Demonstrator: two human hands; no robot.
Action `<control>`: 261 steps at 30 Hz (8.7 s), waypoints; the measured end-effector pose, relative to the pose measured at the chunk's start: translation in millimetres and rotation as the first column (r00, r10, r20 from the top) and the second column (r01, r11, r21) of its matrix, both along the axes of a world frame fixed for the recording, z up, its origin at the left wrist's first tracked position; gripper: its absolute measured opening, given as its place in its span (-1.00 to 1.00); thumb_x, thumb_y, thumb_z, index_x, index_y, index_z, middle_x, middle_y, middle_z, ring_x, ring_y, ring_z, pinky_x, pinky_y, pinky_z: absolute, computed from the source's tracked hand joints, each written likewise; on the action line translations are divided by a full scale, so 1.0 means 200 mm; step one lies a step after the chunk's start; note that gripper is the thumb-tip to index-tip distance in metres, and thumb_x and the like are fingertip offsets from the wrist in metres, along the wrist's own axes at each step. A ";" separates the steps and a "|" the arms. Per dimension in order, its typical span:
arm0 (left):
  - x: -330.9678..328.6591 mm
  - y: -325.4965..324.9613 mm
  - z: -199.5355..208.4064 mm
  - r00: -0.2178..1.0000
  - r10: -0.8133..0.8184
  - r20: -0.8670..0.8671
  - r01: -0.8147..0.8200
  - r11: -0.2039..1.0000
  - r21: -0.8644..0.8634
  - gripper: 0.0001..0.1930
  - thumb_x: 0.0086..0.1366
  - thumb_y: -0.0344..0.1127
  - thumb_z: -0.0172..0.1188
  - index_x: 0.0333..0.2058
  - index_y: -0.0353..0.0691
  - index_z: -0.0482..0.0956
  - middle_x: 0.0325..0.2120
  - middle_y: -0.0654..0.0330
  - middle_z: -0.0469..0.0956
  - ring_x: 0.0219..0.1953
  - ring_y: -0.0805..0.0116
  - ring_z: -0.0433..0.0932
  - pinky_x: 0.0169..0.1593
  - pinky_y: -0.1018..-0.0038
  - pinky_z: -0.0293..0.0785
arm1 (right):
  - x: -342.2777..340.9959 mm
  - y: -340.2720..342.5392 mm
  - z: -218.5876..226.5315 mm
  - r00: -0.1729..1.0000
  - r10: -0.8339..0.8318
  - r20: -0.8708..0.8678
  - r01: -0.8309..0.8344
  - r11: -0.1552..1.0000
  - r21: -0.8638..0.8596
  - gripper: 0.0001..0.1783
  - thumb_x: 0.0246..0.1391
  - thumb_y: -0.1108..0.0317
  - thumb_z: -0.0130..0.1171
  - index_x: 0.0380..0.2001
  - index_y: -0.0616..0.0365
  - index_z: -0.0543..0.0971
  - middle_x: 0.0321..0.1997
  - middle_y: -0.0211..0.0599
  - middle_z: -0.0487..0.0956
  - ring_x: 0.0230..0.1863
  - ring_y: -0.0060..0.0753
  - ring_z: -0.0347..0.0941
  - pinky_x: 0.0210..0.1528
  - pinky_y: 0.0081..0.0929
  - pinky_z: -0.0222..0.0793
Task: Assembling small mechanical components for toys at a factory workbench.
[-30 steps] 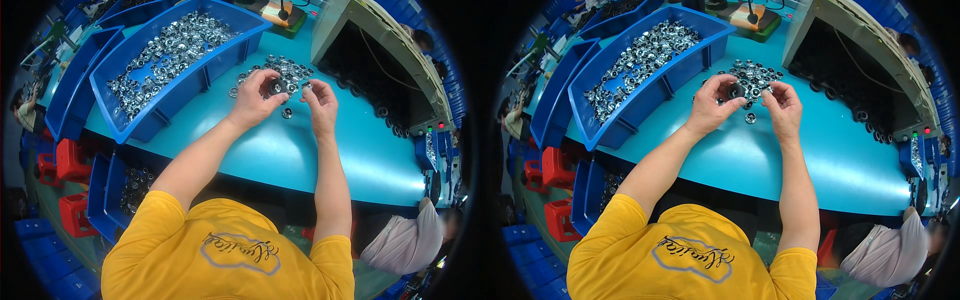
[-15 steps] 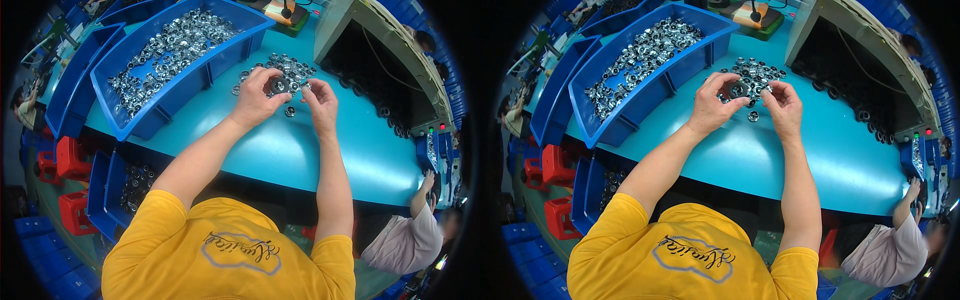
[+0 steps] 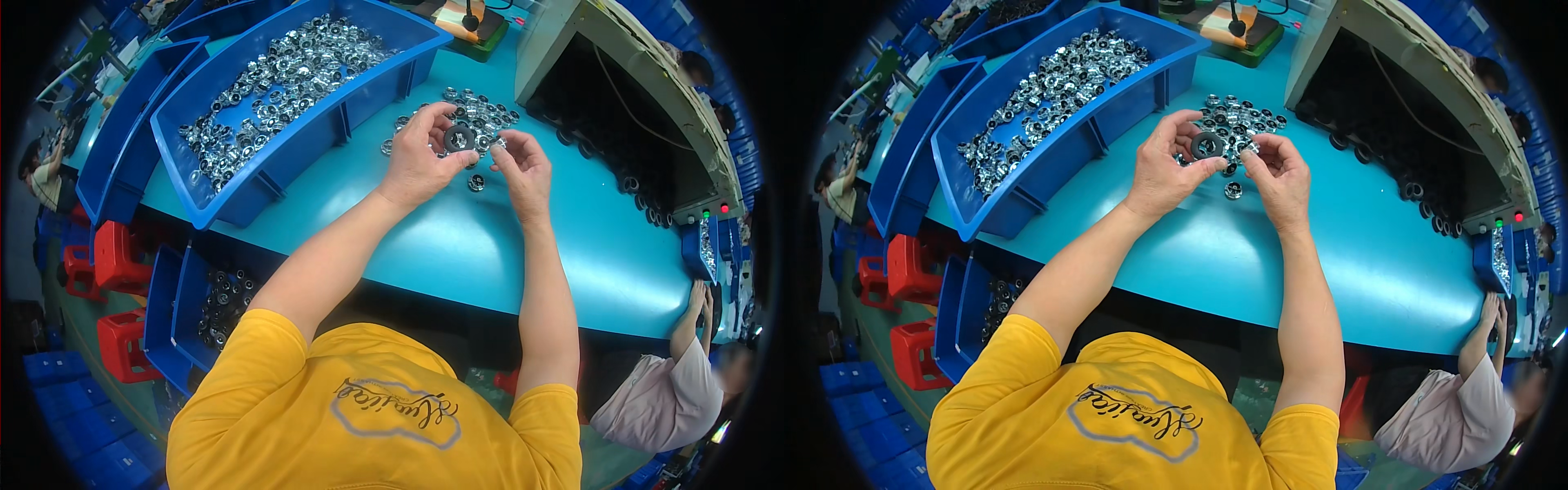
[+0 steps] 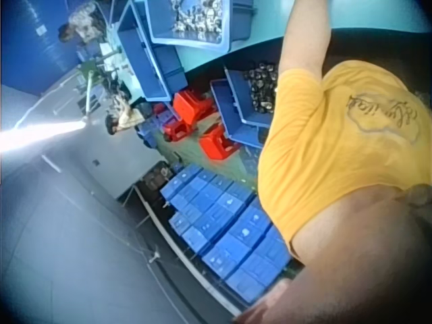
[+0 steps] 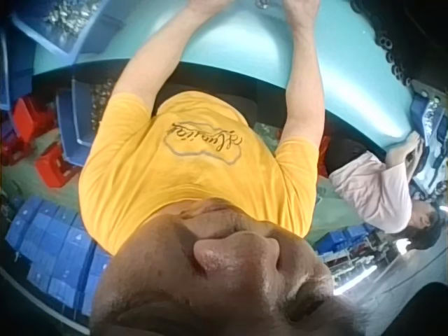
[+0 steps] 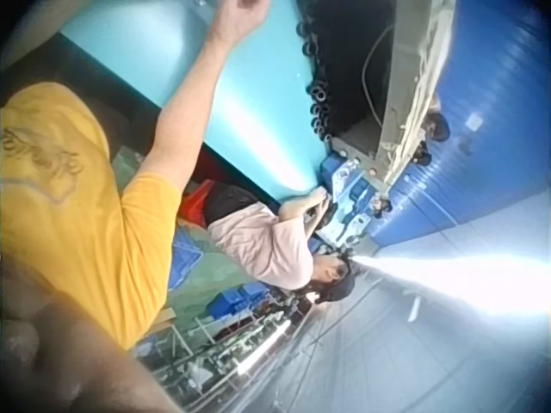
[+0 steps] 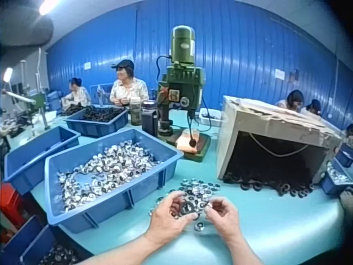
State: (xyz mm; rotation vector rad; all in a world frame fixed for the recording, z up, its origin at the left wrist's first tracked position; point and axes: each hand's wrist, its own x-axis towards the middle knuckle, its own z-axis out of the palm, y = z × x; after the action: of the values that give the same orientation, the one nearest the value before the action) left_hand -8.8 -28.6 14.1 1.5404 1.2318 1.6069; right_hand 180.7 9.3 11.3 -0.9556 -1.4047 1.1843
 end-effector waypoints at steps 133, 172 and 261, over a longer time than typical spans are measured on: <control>0.02 0.00 -0.04 0.846 -0.439 0.302 0.503 0.845 -0.180 -0.80 0.43 -0.25 0.20 -0.18 -0.28 0.58 -0.29 0.28 0.56 -0.38 0.52 0.54 -0.33 0.52 0.60 | 0.00 -0.03 -0.02 0.873 0.290 -0.393 -0.403 0.881 -0.246 -0.78 0.19 0.20 0.35 -0.36 0.07 0.55 -0.56 -0.61 0.40 -0.60 -0.74 0.22 -0.57 -0.69 0.10; -0.01 0.02 -0.06 0.594 -0.459 0.661 0.669 0.738 -0.088 -0.62 0.50 -0.25 0.06 0.18 -0.28 0.31 -0.13 0.13 0.52 -0.15 0.36 0.58 -0.09 0.34 0.60 | -0.05 -0.07 0.04 0.995 0.030 0.100 -0.056 0.960 0.274 -0.59 -0.21 0.58 0.51 -0.20 0.20 0.65 -0.20 -0.41 0.54 -0.30 -0.61 0.52 -0.23 -0.63 0.51; -0.03 0.00 -0.03 0.848 -0.380 0.369 0.479 0.848 -0.228 -0.72 0.49 -0.34 0.04 0.12 -0.17 0.47 -0.32 0.26 0.53 -0.50 0.59 0.45 -0.44 0.63 0.46 | -0.07 -0.05 -0.03 0.986 0.164 0.045 -0.161 0.985 -0.059 -0.62 0.21 0.34 0.30 0.06 0.23 0.61 -0.20 -0.38 0.62 -0.25 -0.64 0.51 -0.35 -0.62 0.53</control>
State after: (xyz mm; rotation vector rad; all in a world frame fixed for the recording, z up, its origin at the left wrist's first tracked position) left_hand -14.0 -28.2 8.6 1.1976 0.8334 1.2244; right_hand 167.0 -1.6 4.8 -0.9278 -1.5192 1.3340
